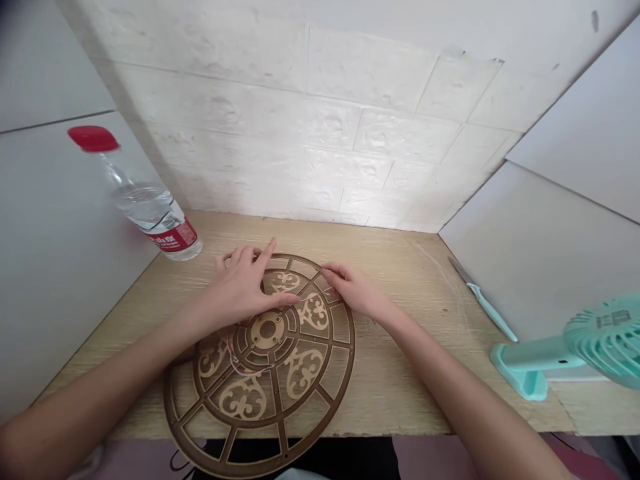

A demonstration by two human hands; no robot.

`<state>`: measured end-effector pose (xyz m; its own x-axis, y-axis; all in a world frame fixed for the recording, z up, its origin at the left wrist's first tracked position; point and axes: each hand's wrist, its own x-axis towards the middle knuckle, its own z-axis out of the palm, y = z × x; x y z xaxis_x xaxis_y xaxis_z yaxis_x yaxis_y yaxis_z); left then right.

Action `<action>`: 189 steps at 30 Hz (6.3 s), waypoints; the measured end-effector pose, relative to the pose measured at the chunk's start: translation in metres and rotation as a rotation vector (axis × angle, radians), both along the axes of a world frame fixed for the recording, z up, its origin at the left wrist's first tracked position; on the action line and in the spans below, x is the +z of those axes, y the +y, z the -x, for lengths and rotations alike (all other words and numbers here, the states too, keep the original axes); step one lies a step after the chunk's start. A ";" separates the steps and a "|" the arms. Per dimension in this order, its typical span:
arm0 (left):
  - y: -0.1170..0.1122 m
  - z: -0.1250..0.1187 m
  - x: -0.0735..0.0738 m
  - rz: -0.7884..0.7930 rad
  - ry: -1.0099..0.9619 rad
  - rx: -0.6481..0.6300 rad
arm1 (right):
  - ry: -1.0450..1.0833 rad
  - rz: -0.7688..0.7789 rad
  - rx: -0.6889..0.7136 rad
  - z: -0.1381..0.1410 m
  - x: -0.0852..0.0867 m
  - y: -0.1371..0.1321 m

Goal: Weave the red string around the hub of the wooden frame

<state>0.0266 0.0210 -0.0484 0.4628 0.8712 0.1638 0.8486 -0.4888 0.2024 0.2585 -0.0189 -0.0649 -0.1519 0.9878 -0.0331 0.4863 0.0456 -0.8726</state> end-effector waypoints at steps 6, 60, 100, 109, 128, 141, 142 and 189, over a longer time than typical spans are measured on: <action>-0.001 0.000 0.002 0.042 0.004 0.031 | 0.000 0.049 -0.032 -0.001 0.008 -0.003; 0.007 0.004 -0.007 -0.010 0.002 0.043 | -0.459 -0.201 0.366 0.039 0.028 -0.040; 0.005 0.003 -0.001 0.048 0.044 0.083 | -0.859 -0.262 0.427 0.020 0.046 -0.063; 0.014 0.008 0.004 0.130 0.077 0.191 | -0.802 -0.181 0.400 0.018 0.034 -0.050; 0.025 0.014 -0.006 0.089 0.083 0.225 | -0.781 -0.336 0.541 0.036 0.048 -0.077; 0.020 0.012 -0.002 0.079 0.066 0.200 | -0.584 -0.432 0.676 0.050 0.036 -0.071; 0.019 0.012 -0.001 0.083 0.062 0.199 | -0.582 -0.458 0.672 0.051 0.034 -0.071; 0.001 0.003 -0.007 -0.029 -0.022 0.088 | -0.796 -0.842 0.290 0.092 -0.012 -0.071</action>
<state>0.0239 0.0222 -0.0557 0.3805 0.9031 0.1991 0.8840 -0.4184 0.2083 0.1661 -0.0903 -0.0769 -0.6031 0.6766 0.4225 0.7541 0.6562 0.0255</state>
